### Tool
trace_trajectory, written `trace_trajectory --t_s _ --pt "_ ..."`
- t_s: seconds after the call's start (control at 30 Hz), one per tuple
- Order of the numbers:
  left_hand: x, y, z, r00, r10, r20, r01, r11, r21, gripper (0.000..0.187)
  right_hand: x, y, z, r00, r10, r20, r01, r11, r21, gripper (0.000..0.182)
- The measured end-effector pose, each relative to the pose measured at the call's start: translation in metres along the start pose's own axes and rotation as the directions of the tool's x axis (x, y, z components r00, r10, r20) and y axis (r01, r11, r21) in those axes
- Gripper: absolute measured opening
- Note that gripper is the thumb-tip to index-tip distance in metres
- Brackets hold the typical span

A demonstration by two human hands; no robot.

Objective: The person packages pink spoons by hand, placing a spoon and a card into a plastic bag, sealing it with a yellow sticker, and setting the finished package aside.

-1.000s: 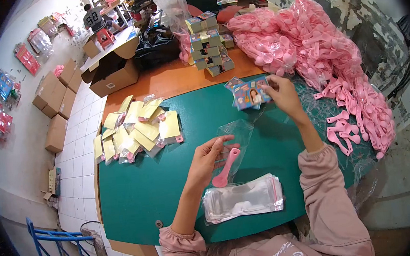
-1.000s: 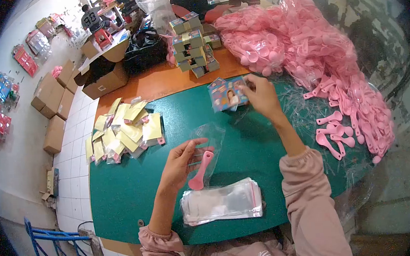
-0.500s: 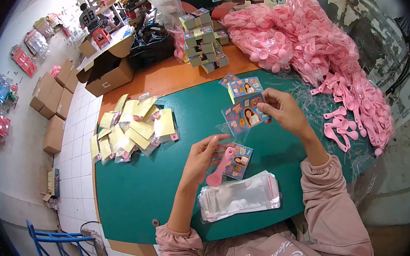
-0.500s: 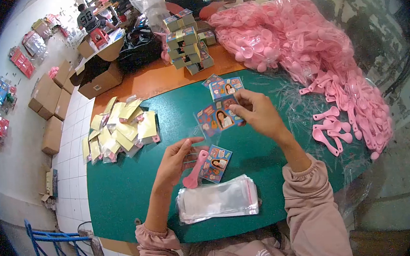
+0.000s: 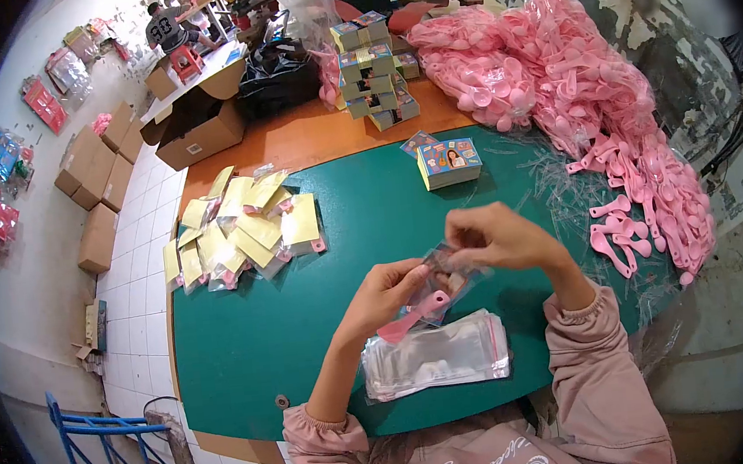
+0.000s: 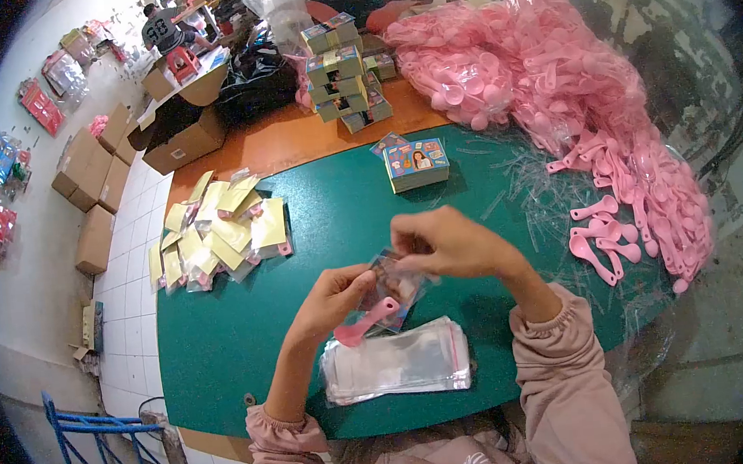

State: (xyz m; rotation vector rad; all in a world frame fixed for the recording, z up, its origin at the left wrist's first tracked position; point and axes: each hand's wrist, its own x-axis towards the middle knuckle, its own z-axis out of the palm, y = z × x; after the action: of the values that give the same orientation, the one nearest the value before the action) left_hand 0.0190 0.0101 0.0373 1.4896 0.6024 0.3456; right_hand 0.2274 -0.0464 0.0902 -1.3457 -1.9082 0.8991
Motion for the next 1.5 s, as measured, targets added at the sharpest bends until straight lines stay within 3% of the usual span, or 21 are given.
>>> trace_trajectory --t_s 0.07,0.13,0.2,0.27,0.33,0.37,0.43,0.5,0.57,0.6,0.67,0.9,0.97,1.1,1.17,1.2,1.27,1.3,1.37,1.43,1.5 --pt "0.001 -0.002 0.003 0.998 0.06 0.018 -0.061 0.995 0.08 0.034 0.004 0.005 0.01 0.987 0.053 0.149 -0.046 0.998 -0.053 0.021" --pt "-0.001 -0.001 0.006 0.992 -0.06 -0.109 0.08 0.977 0.196 0.042 0.005 0.021 0.024 0.995 -0.06 0.08 0.06 0.998 -0.003 0.022" --pt "-0.006 0.009 0.006 0.991 -0.083 -0.105 0.111 0.949 0.295 0.048 0.004 0.021 0.026 0.986 -0.169 0.007 0.169 0.985 0.04 0.025" --pt "-0.01 0.01 -0.003 0.989 -0.103 -0.102 0.135 0.909 0.393 0.055 0.0 0.011 0.016 0.958 0.207 0.197 -0.228 0.97 0.09 0.021" --pt "-0.013 0.0 -0.021 0.978 -0.074 0.194 0.042 0.986 0.164 0.062 -0.007 0.03 0.012 0.968 0.211 0.134 -0.233 0.956 0.178 0.021" --pt "-0.013 -0.006 -0.025 0.978 -0.073 0.195 0.041 0.986 0.164 0.062 -0.01 0.039 0.011 0.973 0.217 0.074 -0.229 0.937 0.264 0.023" --pt "-0.013 -0.016 -0.03 0.98 0.137 0.143 -0.134 0.99 -0.032 0.063 -0.013 0.052 0.014 0.971 0.236 0.032 -0.233 0.914 0.332 0.022" --pt "-0.01 -0.02 -0.032 0.989 0.082 0.123 -0.066 0.989 -0.134 0.063 -0.015 0.048 0.015 0.966 0.258 -0.008 -0.234 0.888 0.396 0.021" --pt "-0.008 -0.022 -0.031 0.999 0.024 0.042 -0.015 0.979 -0.206 0.061 -0.014 0.031 0.013 0.925 0.369 0.087 -0.338 0.7 0.629 0.017" --pt "-0.008 -0.02 -0.03 0.999 0.023 0.043 -0.014 0.978 -0.206 0.061 -0.015 0.033 0.013 0.925 0.37 0.087 -0.339 0.699 0.63 0.017" --pt "-0.01 -0.014 -0.026 0.998 -0.043 0.04 0.053 0.953 -0.299 0.059 -0.017 0.042 0.014 0.934 0.357 0.013 -0.314 0.804 0.505 0.02" --pt "-0.008 -0.018 -0.02 0.997 -0.039 0.07 0.055 0.967 -0.249 0.051 -0.014 0.045 0.026 0.924 0.381 -0.04 -0.291 0.766 0.573 0.019" --pt "-0.006 -0.023 -0.019 0.999 -0.017 -0.044 0.006 0.972 -0.236 0.047 -0.013 0.036 0.023 0.917 0.389 -0.091 -0.292 0.807 0.513 0.018" --pt "-0.004 -0.024 -0.014 0.996 -0.009 -0.085 -0.009 0.979 -0.205 0.044 -0.015 0.038 0.02 0.916 0.398 -0.056 -0.353 0.863 0.361 0.015" --pt "-0.001 -0.03 0.002 0.832 0.242 -0.499 -0.133 0.961 0.244 0.042 -0.016 0.051 0.025 0.887 0.298 -0.352 -0.205 0.939 0.276 0.01" --pt "-0.001 -0.035 0.007 0.834 0.239 -0.498 -0.132 0.962 0.24 0.042 -0.015 0.045 0.028 0.886 0.302 -0.352 -0.21 0.938 0.277 0.01" --pt "0.003 -0.045 0.017 0.942 0.01 -0.335 -0.095 0.966 -0.24 0.051 -0.01 0.026 0.032 0.84 0.104 -0.533 -0.156 0.986 -0.054 0.025" --pt "0.004 -0.043 0.022 0.943 0.01 -0.332 -0.095 0.966 -0.241 0.051 -0.011 0.026 0.032 0.839 0.105 -0.534 -0.159 0.986 -0.055 0.025" --pt "0.002 -0.035 0.03 0.97 -0.227 -0.085 0.106 0.714 -0.692 0.051 -0.012 0.028 0.034 0.998 -0.027 -0.062 0.015 0.983 -0.186 0.035" --pt "0.001 -0.032 0.029 0.973 -0.213 -0.091 0.094 0.725 -0.682 0.053 -0.012 0.035 0.038 0.998 -0.036 0.06 0.045 0.984 -0.172 0.032" --pt "0.001 -0.036 0.027 0.958 -0.214 -0.189 0.083 0.843 -0.532 0.055 -0.01 0.045 0.047 0.993 -0.046 -0.108 0.015 0.963 -0.27 0.026"
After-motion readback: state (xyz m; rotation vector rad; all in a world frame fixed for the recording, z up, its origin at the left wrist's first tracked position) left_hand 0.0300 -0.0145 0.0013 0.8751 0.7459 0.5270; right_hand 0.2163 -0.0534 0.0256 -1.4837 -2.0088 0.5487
